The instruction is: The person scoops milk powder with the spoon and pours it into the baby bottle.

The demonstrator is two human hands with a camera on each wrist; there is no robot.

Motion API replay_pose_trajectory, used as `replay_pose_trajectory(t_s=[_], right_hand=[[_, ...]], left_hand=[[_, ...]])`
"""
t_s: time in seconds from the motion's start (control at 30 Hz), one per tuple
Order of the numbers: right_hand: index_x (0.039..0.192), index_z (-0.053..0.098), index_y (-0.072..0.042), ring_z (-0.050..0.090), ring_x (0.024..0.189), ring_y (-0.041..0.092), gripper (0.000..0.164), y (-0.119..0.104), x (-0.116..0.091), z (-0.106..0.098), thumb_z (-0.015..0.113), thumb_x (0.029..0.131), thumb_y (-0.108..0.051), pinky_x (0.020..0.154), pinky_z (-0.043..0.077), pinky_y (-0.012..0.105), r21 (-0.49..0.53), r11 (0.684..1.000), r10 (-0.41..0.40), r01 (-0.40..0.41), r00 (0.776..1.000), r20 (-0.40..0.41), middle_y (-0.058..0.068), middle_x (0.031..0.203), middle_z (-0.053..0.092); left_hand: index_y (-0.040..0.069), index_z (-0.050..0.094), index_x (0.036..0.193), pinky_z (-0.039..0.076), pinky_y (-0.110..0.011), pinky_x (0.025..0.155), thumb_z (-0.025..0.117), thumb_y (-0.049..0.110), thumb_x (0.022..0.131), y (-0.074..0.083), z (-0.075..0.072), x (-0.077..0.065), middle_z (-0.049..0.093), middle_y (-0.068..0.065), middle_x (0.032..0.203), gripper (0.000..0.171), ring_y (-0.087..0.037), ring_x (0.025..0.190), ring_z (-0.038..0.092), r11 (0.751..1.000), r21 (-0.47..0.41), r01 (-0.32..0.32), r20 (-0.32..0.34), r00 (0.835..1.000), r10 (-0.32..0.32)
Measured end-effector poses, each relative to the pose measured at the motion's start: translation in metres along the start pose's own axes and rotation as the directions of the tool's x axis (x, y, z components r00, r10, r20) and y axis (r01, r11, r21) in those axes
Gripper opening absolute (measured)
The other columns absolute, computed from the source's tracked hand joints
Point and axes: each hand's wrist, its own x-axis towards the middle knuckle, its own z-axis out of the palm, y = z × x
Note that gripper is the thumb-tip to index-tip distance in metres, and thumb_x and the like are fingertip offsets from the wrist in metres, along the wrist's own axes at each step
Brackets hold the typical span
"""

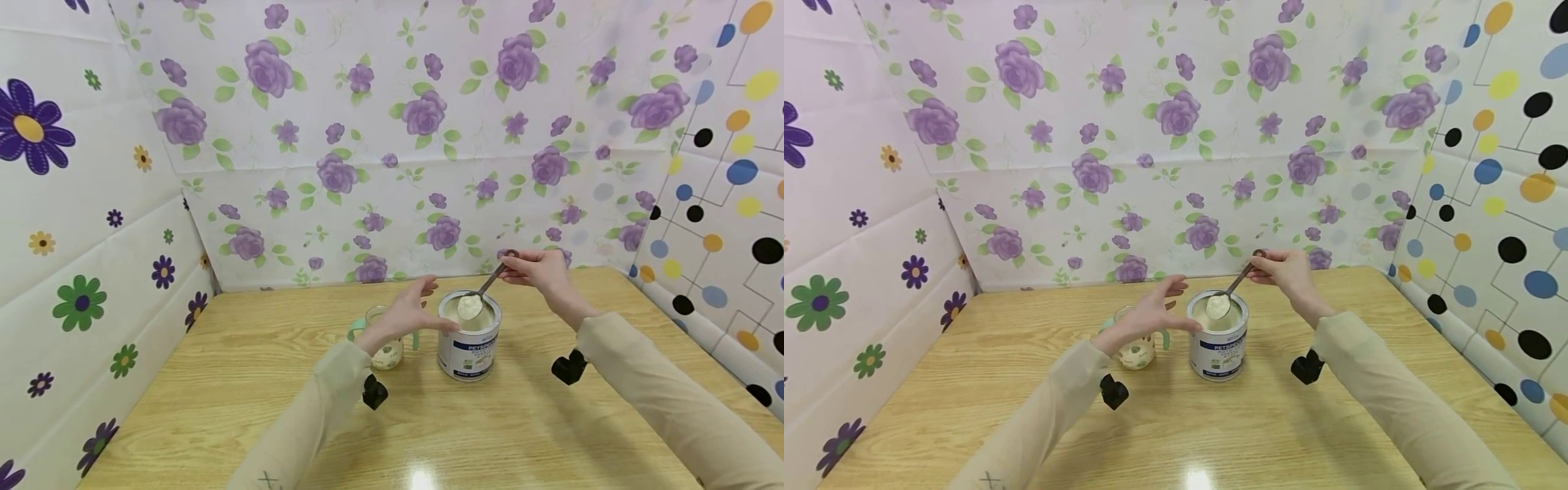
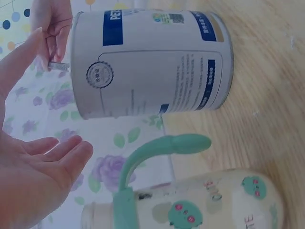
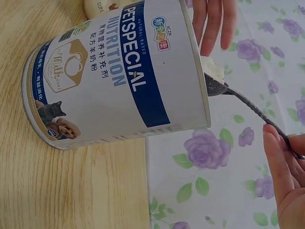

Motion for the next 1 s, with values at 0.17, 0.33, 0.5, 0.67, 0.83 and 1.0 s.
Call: replay_pose_trajectory(t_s=[0.17,0.33,0.5,0.67,0.83,1.0], right_hand=[[0.097,0.038,0.015,0.043,0.074,0.034,0.039,-0.012,-0.007,0.008,0.052,0.067,-0.006,0.063,0.034,0.036,-0.021,0.998,0.054,-0.054,0.998,-0.033,0.028,0.081,0.045],[0.097,0.039,0.013,0.042,0.075,0.035,0.039,-0.012,-0.004,0.009,0.052,0.067,-0.007,0.063,0.034,0.036,-0.017,0.998,0.06,-0.061,0.997,-0.057,0.026,0.081,0.047],[0.096,0.041,0.012,0.043,0.073,0.034,0.039,-0.009,0.0,0.008,0.054,0.066,-0.008,0.062,0.034,0.035,-0.007,0.998,0.067,-0.068,0.995,-0.078,0.024,0.079,0.048],[0.096,0.041,0.011,0.043,0.074,0.034,0.039,-0.006,0.005,0.008,0.054,0.065,-0.008,0.062,0.035,0.034,0.025,0.997,0.079,-0.078,0.994,-0.074,0.025,0.08,0.047],[0.094,0.044,0.009,0.043,0.075,0.033,0.035,-0.004,0.013,0.012,0.054,0.065,-0.008,0.063,0.035,0.034,0.057,0.994,0.093,-0.089,0.993,-0.07,0.024,0.08,0.048],[0.094,0.045,0.008,0.044,0.075,0.032,0.035,-0.006,0.017,0.021,0.054,0.065,-0.008,0.063,0.035,0.033,0.071,0.992,0.104,-0.1,0.992,-0.067,0.023,0.08,0.048]], left_hand=[[0.021,0.016,0.115,0.026,-0.03,0.075,0.062,0.041,0.045,-0.005,-0.01,-0.002,0.026,0.0,0.111,0.086,-0.016,0.099,0.025,0.999,-0.031,-0.016,-0.003,1.0,0.016],[0.023,0.018,0.114,0.024,-0.036,0.075,0.062,0.042,0.045,-0.016,-0.019,-0.001,0.027,0.002,0.11,0.084,-0.021,0.098,0.025,0.998,-0.039,-0.041,-0.036,0.999,0.04],[0.021,0.021,0.113,0.023,-0.037,0.076,0.061,0.042,0.048,-0.036,-0.025,0.004,0.029,0.004,0.108,0.079,-0.018,0.098,0.026,0.995,-0.017,-0.102,-0.041,0.994,0.101],[0.02,0.024,0.112,0.023,-0.036,0.076,0.061,0.039,0.05,-0.034,-0.035,-0.005,0.03,0.003,0.107,0.075,-0.018,0.098,0.026,0.992,-0.043,-0.118,-0.056,0.992,0.115],[0.019,0.025,0.111,0.022,-0.039,0.075,0.061,0.037,0.051,-0.035,-0.045,-0.011,0.031,0.002,0.106,0.072,-0.021,0.098,0.026,0.99,-0.072,-0.123,-0.064,0.991,0.118],[0.019,0.023,0.112,0.024,-0.038,0.075,0.062,0.034,0.052,-0.054,-0.051,-0.011,0.03,0.001,0.107,0.073,-0.018,0.097,0.027,0.99,-0.075,-0.121,-0.06,0.991,0.116]])
